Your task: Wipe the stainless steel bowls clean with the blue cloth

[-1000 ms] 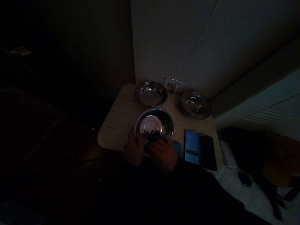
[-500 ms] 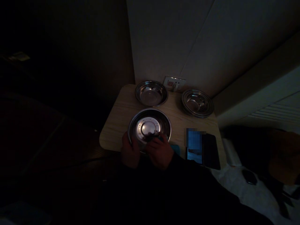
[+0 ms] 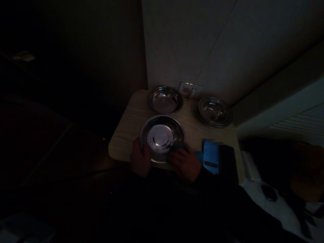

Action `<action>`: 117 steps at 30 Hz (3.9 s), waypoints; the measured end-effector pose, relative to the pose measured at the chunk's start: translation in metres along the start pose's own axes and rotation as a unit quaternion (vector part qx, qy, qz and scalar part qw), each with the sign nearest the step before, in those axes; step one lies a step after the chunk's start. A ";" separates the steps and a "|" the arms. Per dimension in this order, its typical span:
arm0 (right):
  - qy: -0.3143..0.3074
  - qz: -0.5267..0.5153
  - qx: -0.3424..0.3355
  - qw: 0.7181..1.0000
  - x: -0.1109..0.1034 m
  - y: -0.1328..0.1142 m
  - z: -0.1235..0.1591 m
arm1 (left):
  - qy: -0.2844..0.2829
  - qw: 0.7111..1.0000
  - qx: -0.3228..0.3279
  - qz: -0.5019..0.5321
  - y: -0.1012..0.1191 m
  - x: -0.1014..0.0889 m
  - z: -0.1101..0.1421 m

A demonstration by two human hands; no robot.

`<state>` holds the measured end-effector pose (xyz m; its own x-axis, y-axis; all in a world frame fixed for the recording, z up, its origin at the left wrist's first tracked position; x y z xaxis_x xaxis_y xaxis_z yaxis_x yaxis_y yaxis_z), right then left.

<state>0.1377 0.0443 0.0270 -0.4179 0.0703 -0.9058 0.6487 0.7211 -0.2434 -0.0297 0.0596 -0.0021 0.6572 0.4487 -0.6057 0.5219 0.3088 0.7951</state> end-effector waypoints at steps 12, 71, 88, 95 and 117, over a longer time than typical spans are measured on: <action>0.140 -0.211 0.307 0.918 -0.024 0.051 0.030 | -0.064 0.990 -0.096 0.075 -0.024 0.011 -0.012; -0.055 0.061 0.031 0.996 0.004 -0.026 -0.032 | -0.018 0.995 -0.057 0.079 -0.011 0.019 0.002; -0.051 0.038 0.013 0.998 -0.003 -0.017 -0.023 | 0.014 0.992 -0.046 0.121 -0.011 0.020 0.002; -0.057 0.083 0.020 0.995 -0.029 0.027 0.004 | -0.020 0.993 -0.040 0.112 -0.009 0.020 0.001; -0.033 0.091 -0.047 0.994 -0.016 0.017 0.019 | -0.036 0.993 -0.032 0.106 -0.011 0.020 -0.001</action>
<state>0.1679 0.0425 0.0309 -0.2539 0.1614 -0.9537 0.6467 0.7615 -0.0433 -0.0228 0.0660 -0.0233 0.7869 0.4488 -0.4235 0.3341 0.2672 0.9039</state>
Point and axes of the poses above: each hand's wrist, its own z-axis away from the middle knuckle, its own x-axis out of the palm, y = z × x, the point moved 6 cm from there along -z, towards the middle knuckle, and after that the axes turned 5 degrees about y, right-handed, at the moved point
